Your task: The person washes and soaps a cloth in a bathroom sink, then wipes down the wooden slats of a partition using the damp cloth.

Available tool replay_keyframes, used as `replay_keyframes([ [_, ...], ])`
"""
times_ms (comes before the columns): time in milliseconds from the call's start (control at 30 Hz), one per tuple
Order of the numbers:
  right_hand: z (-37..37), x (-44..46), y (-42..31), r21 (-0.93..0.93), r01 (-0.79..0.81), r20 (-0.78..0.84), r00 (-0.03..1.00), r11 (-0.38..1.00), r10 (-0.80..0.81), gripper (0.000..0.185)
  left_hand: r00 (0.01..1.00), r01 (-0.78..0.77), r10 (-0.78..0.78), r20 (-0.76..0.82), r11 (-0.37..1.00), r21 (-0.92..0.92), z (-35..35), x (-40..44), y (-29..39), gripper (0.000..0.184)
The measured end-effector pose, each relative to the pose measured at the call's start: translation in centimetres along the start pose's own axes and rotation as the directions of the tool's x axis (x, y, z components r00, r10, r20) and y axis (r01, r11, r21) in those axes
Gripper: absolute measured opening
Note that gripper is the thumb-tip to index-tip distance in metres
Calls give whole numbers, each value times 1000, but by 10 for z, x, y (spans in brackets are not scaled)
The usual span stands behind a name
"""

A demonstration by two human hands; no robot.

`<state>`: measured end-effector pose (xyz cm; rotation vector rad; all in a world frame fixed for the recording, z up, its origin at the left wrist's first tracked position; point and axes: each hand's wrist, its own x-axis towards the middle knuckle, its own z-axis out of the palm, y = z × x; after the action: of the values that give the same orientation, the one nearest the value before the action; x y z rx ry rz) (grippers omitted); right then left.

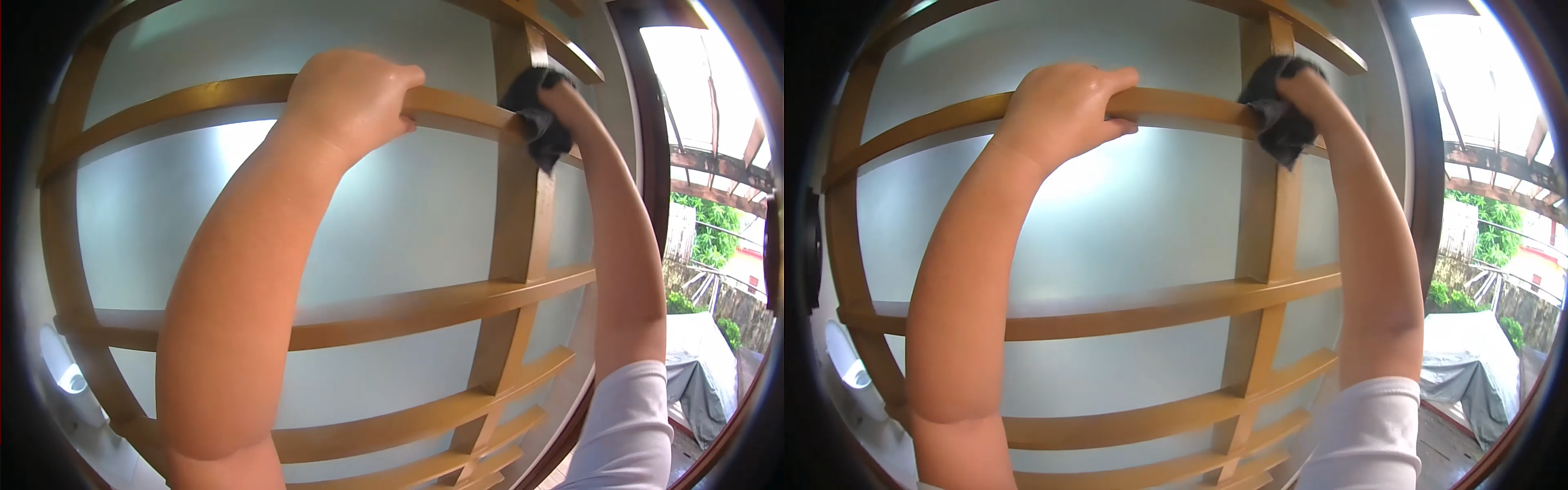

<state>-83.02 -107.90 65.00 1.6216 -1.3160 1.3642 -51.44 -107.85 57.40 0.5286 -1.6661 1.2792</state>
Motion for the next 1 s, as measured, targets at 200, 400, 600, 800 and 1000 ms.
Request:
replay_keyframes([
  [200,-65,-65,8,260,-106,41,994,960,99,27,994,68,-69,86,998,19,-5,1,5,28],
  [400,-58,-91,27,-448,124,328,944,885,33,34,979,108,-115,169,993,50,-8,2,8,32],
  [600,-17,-87,33,-243,291,-17,953,926,-304,34,968,142,-155,199,987,80,-16,5,10,35],
  [800,-43,-76,129,-459,65,-46,994,886,-97,30,939,164,-202,279,974,154,-22,10,17,36],
  [1000,-35,-85,115,-555,164,-136,949,816,-283,31,918,211,-234,320,972,104,-21,10,17,35],
])
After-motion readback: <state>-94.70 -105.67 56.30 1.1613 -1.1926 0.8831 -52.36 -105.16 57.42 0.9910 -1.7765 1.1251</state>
